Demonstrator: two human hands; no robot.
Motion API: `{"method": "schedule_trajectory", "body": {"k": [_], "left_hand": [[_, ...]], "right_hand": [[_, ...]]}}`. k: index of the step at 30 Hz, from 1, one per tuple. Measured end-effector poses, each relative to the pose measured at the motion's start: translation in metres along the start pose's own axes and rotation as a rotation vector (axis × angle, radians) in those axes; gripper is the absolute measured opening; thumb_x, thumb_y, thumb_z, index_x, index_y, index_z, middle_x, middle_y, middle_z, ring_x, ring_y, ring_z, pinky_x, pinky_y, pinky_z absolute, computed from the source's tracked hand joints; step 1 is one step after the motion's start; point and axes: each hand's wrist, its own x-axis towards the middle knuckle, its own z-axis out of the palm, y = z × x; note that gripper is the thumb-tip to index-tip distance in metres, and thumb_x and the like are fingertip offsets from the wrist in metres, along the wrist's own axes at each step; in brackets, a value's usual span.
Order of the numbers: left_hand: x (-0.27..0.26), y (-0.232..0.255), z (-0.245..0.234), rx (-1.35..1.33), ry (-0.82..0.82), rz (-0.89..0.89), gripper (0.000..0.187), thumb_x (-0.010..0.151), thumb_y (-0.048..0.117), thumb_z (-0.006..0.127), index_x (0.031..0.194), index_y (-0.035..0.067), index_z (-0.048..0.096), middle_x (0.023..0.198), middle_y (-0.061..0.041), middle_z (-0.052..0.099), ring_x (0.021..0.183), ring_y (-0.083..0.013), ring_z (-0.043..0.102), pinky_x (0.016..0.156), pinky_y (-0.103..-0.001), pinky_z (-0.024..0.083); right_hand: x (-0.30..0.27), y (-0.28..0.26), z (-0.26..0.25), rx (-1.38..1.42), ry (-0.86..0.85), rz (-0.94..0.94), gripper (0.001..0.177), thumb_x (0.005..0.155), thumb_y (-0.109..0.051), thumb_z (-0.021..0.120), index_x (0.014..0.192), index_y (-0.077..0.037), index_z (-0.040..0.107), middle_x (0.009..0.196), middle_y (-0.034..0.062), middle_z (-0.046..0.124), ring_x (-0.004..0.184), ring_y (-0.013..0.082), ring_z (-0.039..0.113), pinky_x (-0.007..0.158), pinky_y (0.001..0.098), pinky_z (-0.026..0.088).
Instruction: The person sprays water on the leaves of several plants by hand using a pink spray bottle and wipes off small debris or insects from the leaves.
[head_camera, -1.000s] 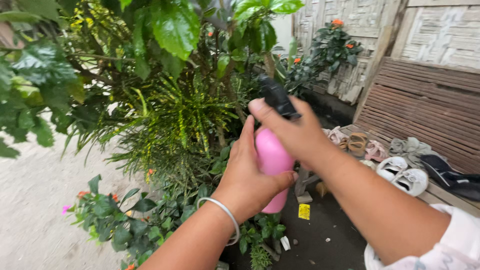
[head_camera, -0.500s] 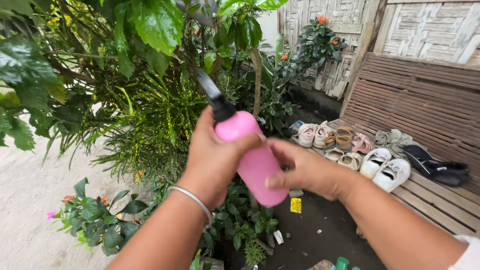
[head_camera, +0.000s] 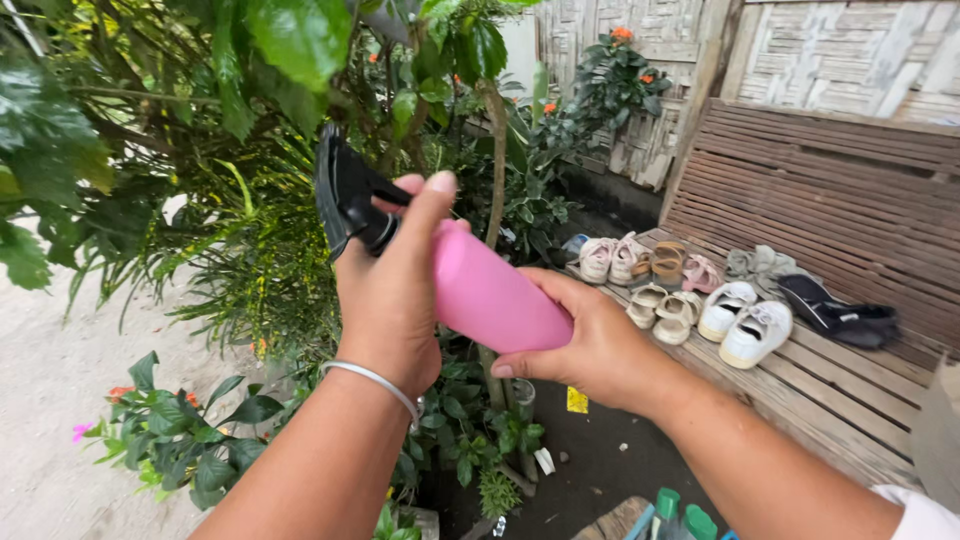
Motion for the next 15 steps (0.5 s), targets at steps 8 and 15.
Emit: {"method": "schedule_trajectory", "body": {"k": [8,15], "left_hand": [[0.004,-0.023,-0.016,0.109,0.040,-0.124,0.031,0.083,0.032,0.077,0.102,0.010,0.070,0.082,-0.001,0.069,0.068,-0.0142,0.064,0.062,-0.033,0.053],[0.028,-0.047,-0.037,0.318,0.162,0.006,0.036,0.085,0.039,0.077,0.089,0.004,0.070,0.081,-0.003,0.070,0.069,-0.0137,0.063,0.064,-0.033,0.053]], "right_hand": [[-0.023,0.019,-0.002,-0.132,-0.086,0.147,0.082,0.071,-0.030,0.087,0.142,-0.009,0.052,0.135,0.0050,0.064,0.106,0.0137,0.069,0.088,0.0312,0.057],[-0.041,0.032,-0.027,-0.042,0.005,0.315,0.070,0.078,-0.036,0.078,0.139,-0.010,0.056,0.134,0.0051,0.066,0.095,0.0130,0.070,0.080,0.0308,0.059]]}}
